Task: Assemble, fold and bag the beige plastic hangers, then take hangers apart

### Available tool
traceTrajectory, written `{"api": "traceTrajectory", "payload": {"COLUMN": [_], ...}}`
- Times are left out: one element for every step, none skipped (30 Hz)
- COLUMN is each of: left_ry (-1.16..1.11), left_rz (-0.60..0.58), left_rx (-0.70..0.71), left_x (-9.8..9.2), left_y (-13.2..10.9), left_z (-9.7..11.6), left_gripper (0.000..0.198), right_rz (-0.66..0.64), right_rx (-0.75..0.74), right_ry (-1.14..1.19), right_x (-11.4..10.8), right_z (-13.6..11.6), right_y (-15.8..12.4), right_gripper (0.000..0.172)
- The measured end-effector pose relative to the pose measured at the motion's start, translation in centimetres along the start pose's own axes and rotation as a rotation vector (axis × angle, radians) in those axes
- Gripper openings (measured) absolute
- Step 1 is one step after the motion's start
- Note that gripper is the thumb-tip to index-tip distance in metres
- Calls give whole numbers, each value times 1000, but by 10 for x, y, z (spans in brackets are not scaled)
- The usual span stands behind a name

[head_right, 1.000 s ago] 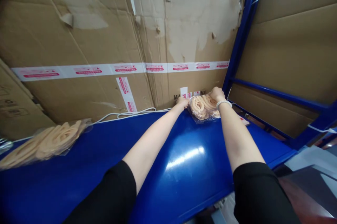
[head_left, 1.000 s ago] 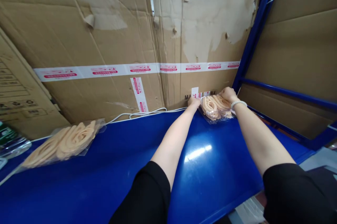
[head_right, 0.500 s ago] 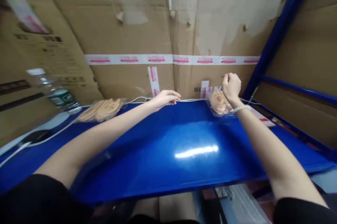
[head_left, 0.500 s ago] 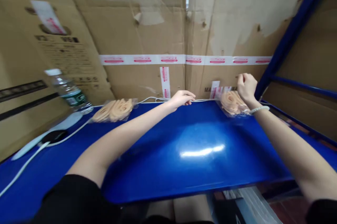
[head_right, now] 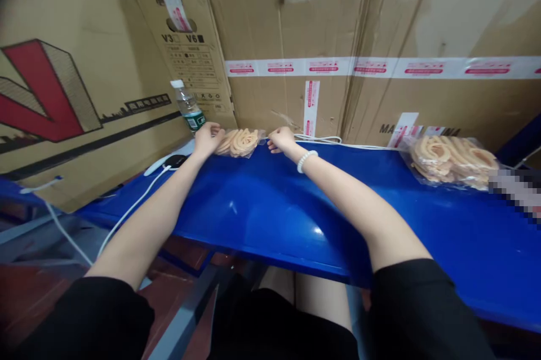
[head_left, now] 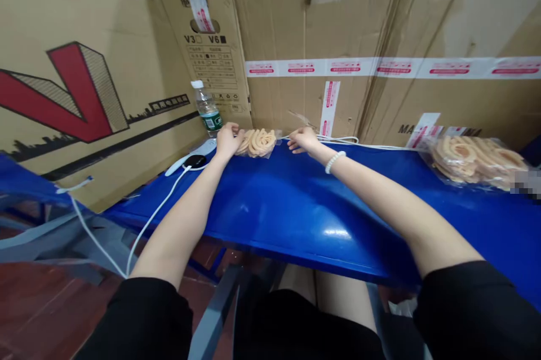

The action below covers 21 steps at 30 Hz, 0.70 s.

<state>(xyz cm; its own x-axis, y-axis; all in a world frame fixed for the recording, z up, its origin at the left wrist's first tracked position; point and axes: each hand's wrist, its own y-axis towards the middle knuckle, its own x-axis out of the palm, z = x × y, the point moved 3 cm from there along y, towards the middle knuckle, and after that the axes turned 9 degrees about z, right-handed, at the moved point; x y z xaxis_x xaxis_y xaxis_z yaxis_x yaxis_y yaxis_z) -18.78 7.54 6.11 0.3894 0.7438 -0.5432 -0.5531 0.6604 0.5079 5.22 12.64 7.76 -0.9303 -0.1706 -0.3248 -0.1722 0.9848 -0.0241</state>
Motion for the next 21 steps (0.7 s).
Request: {"api": "traceTrajectory", "payload": {"left_ry": [39, 74, 105, 135, 161, 182, 198, 208, 213, 214, 214, 212, 209, 204, 197, 187, 174, 156, 136, 112, 87], "left_rz": [-16, -40, -70, -100, -130, -161, -192, -220, -245, -264, -275, -279, -277, -272, -263, -252, -240, -225, -209, -193, -177], "left_rx": [-19, -37, -53, -70, -88, -106, -123, -136, -146, -151, -153, -152, -150, -147, -143, -138, -134, -131, -129, -130, -134], "left_x": [3, 7, 11, 14, 16, 18, 18, 19, 18, 18, 17, 17, 17, 17, 17, 18, 18, 19, 19, 19, 18], "left_y": [4, 8, 11, 14, 16, 19, 21, 22, 24, 25, 25, 25, 25, 25, 25, 25, 24, 24, 24, 24, 25], "left_z": [-8, -14, -19, -24, -27, -30, -33, -35, -36, -37, -37, -37, -36, -34, -33, -32, -31, -30, -29, -29, -28], "left_gripper": [32, 32, 33, 34, 35, 35, 35, 35, 34, 34, 35, 35, 35, 36, 36, 36, 37, 37, 38, 38, 39], "right_rz": [-21, -36, -47, -56, -64, -73, -82, -90, -100, -109, -118, -125, -132, -138, -141, -142, -142, -140, -137, -134, -130], "right_rx": [32, 59, 82, 102, 119, 134, 149, 165, 179, 192, 203, 212, 218, 220, 220, 217, 211, 204, 195, 186, 176], "right_ry": [3, 6, 9, 13, 16, 17, 16, 12, 6, -1, -9, -18, -26, -32, -38, -42, -44, -45, -46, -47, -48], "right_x": [15, 27, 37, 45, 51, 56, 59, 62, 65, 67, 69, 71, 73, 74, 76, 77, 78, 79, 80, 80, 81], "right_z": [0, 1, 1, 1, 2, 1, 1, 1, 0, -1, -1, -2, -3, -5, -6, -8, -10, -12, -13, -15, -17], "right_y": [8, 15, 23, 29, 35, 39, 43, 46, 47, 48, 49, 49, 48, 48, 48, 48, 48, 48, 49, 49, 48], "right_gripper": [17, 23, 27, 31, 32, 33, 34, 34, 35, 35, 35, 35, 35, 35, 36, 36, 36, 36, 37, 37, 36]}}
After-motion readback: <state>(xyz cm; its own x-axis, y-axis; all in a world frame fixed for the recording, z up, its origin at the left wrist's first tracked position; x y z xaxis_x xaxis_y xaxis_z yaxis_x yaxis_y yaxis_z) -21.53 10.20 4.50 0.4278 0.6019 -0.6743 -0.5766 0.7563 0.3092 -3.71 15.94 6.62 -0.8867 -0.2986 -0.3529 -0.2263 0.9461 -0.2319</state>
